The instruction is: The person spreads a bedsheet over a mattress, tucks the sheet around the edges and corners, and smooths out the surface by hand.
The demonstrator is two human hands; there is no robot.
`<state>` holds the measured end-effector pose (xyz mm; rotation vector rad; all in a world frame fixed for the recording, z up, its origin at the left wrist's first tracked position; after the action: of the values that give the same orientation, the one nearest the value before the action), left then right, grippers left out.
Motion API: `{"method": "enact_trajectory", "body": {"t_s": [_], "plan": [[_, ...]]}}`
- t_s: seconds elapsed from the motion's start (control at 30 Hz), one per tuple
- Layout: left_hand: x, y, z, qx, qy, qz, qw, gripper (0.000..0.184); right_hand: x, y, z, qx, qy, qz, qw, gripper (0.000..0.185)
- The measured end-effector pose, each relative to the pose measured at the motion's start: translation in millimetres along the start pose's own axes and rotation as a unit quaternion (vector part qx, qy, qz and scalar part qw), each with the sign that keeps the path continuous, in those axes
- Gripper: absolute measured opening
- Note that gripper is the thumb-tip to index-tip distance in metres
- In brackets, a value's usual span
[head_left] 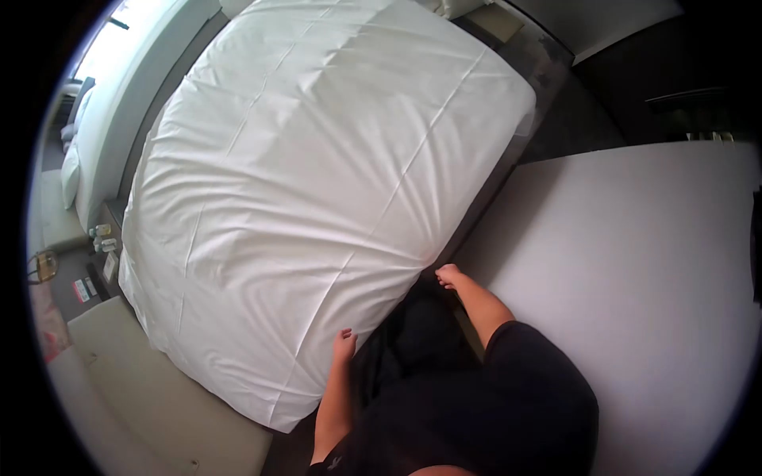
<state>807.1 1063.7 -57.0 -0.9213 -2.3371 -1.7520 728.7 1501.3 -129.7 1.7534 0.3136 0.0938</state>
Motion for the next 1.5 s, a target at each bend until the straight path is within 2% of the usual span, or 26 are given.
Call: {"method": "enact_trajectory", "body": {"t_s": [0.03, 0.1, 0.13, 0.23, 0.27, 0.3, 0.37, 0.43, 0.47, 0.5, 0.53, 0.63, 0.67, 0.77, 0.83, 0.87, 1.0, 1.1, 1.13, 1.17, 1.2, 1.23, 1.27, 1.3, 1.37, 1.5], "plan": [[1.8, -2.4, -6.2, 0.026, -0.035, 0.023, 0.999, 0.044, 1.4, 4.8, -7.9, 0.059, 0.066, -0.084, 0.993, 0.019], [39.0, -6.6, -10.7, 0.076, -0.089, 0.065, 0.991, 0.048, -18.5, 28.5, -32.0, 0.187, 0.209, -0.236, 0.930, 0.014], [67.6, 1.4, -12.4, 0.130, -0.120, 0.199, 0.964, 0.053, -16.2, 51.7, -46.0, 0.167, 0.176, -0.256, 0.936, 0.011], [27.7, -23.7, 36.2, -0.044, -0.230, 0.176, 0.956, 0.061, 29.8, 42.9, -89.7, 0.148, 0.070, -0.301, 0.939, 0.012], [22.3, -15.3, 44.7, -0.083, -0.292, 0.151, 0.941, 0.066, 39.3, 67.7, -106.9, 0.124, 0.005, -0.258, 0.958, 0.011], [24.2, -7.0, 46.8, -0.092, -0.297, 0.123, 0.942, 0.067, 53.4, 60.0, -128.1, 0.142, 0.006, -0.265, 0.954, 0.011], [31.8, 0.9, 46.5, -0.109, -0.321, 0.069, 0.938, 0.069, 77.9, 76.0, -170.2, 0.145, -0.083, -0.174, 0.971, 0.008], [33.7, -17.0, 46.0, -0.062, -0.258, 0.093, 0.960, 0.068, 91.2, 74.4, -201.5, 0.116, -0.164, -0.127, 0.971, 0.013], [39.6, -19.7, 45.6, -0.042, -0.234, 0.104, 0.966, 0.068, 101.6, 68.4, -219.1, 0.116, -0.169, -0.074, 0.976, 0.007], [26.0, -28.5, 51.6, -0.051, -0.233, 0.075, 0.968, 0.066, 106.4, 66.9, -232.0, 0.118, -0.230, -0.053, 0.964, 0.006], [-20.7, -52.4, 70.7, -0.120, -0.177, -0.037, 0.976, 0.058, 105.5, 59.2, -247.7, 0.118, -0.287, -0.031, 0.950, 0.006], [11.1, -1.2, 86.2, -0.120, -0.214, -0.071, 0.967, 0.052, 95.8, 7.4, -297.5, 0.067, -0.424, -0.038, 0.902, 0.008], [24.1, 21.2, 92.7, -0.115, -0.215, -0.088, 0.966, 0.050, 109.9, 3.7, -312.0, 0.074, -0.431, 0.000, 0.900, 0.008], [76.2, 55.6, 113.6, -0.086, -0.208, -0.112, 0.968, 0.044, 77.2, -6.2, -347.8, 0.116, -0.452, 0.066, 0.882, 0.011], [122.6, 69.2, 136.4, -0.071, -0.198, -0.118, 0.970, 0.041, 90.6, -36.8, -346.4, 0.077, -0.479, 0.083, 0.870, 0.014], [146.8, 72.4, 150.8, -0.066, -0.195, -0.116, 0.972, 0.039, 95.7, -59.9, -343.2, 0.059, -0.493, 0.074, 0.865, 0.007], [233.2, 61.7, 199.7, -0.072, -0.189, -0.099, 0.974, 0.033, 62.3, -54.2, -372.2, -0.042, -0.504, -0.009, 0.863, 0.016], [284.5, 22.5, 217.1, -0.087, -0.193, -0.091, 0.973, 0.028, 48.6, -53.9, -394.6, -0.052, -0.390, 0.007, 0.919, 0.016], [302.1, -1.2, 220.5, -0.095, -0.186, -0.100, 0.973, 0.027, 29.0, -59.8, -424.9, -0.028, -0.203, -0.053, 0.977, 0.019], [328.5, -28.7, 219.0, -0.092, -0.159, -0.110, 0.977, 0.026, -0.2, -65.0, -455.9, 0.004, -0.015, -0.106, 0.994, 0.023], [358.7, -65.3, 211.9, -0.071, -0.063, -0.103, 0.990, 0.025, -30.3, -61.3, -483.2, 0.056, 0.008, -0.121, 0.991, 0.026], [388.1, -113.0, 204.5, -0.021, 0.145, 0.007, 0.989, 0.032, -50.7, -54.1, -519.3, 0.108, 0.034, -0.122, 0.986, 0.029], [437.3, -130.3, 210.1, -0.039, 0.252, 0.072, 0.964, 0.036, -65.1, -56.9, -555.2, 0.207, -0.013, -0.155, 0.966, 0.026], [492.1, -126.5, 217.6, -0.035, 0.304, 0.065, 0.950, 0.036, -93.0, -36.2, -588.4, 0.241, -0.088, -0.197, 0.946, 0.021], [565.3, -128.5, 235.1, -0.018, 0.316, 0.051, 0.947, 0.033, -129.5, -40.9, -624.5, 0.207, -0.106, -0.230, 0.945, 0.016], [632.8, -137.1, 290.9, -0.016, 0.157, 0.049, 0.986, 0.037, -181.7, -85.9, -676.6, 0.113, -0.092, -0.179, 0.973, 0.012]]}}
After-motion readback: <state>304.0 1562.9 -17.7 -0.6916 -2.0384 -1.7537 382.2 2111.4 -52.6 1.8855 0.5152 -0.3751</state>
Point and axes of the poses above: each hand's wrist, its own y-axis away from the middle knuckle, its own z-axis out of the palm, x = y × z, the point moved 10 cm from there along -y, towards the middle knuckle, and after that the axes turned 2 degrees about -x, right-handed, at the moved point
